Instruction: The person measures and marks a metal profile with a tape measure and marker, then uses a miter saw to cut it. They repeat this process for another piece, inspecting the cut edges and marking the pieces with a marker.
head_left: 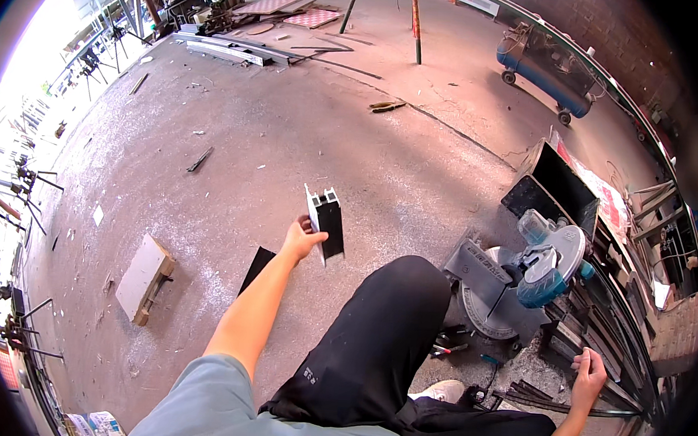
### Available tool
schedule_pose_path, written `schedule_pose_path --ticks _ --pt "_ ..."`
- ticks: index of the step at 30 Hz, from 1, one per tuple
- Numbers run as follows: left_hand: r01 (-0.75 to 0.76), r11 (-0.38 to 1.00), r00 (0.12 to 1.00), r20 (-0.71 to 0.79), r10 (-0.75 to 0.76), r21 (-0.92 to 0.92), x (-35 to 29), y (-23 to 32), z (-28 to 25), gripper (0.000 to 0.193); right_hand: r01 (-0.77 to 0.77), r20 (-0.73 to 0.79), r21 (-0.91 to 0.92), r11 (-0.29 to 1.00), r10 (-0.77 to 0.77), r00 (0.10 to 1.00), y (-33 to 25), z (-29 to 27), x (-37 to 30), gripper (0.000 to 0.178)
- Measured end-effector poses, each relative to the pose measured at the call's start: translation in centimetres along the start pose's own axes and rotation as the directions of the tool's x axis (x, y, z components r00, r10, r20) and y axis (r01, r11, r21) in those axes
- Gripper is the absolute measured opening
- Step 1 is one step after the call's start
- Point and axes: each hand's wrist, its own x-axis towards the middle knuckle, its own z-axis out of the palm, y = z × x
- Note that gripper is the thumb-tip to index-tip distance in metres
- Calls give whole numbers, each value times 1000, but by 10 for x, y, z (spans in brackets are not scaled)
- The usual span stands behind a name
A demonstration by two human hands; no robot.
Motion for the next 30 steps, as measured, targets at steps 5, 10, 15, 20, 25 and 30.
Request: schedule_pose_path --ticks 5,10,15,20,25,30 --pt "-180 948 984 -43 175 -262 25 47 15 76 16 -19 0 1000 -16 1000 -13 4 -4 25" --pt "-308 909 951 -52 306 -281 47 103 41 67 77 -29 -57 995 -78 996 -39 10 -15 24" --pt "-372 881 923 -219 317 -292 53 164 78 54 305 -29 -238 922 -321 947 -63 20 -17 19" --pt "-251 767 966 -100 239 -591 50 238 107 27 491 -16 -179 852 -502 865 -135 40 -5 12" --pt "-69 598 972 80 220 -798 16 315 181 17 546 -84 39 837 -542 836 -188 63 30 12" --pt "85 476 797 347 495 -875 -29 347 260 23 352 -69 419 837 -357 932 -200 106 61 19"
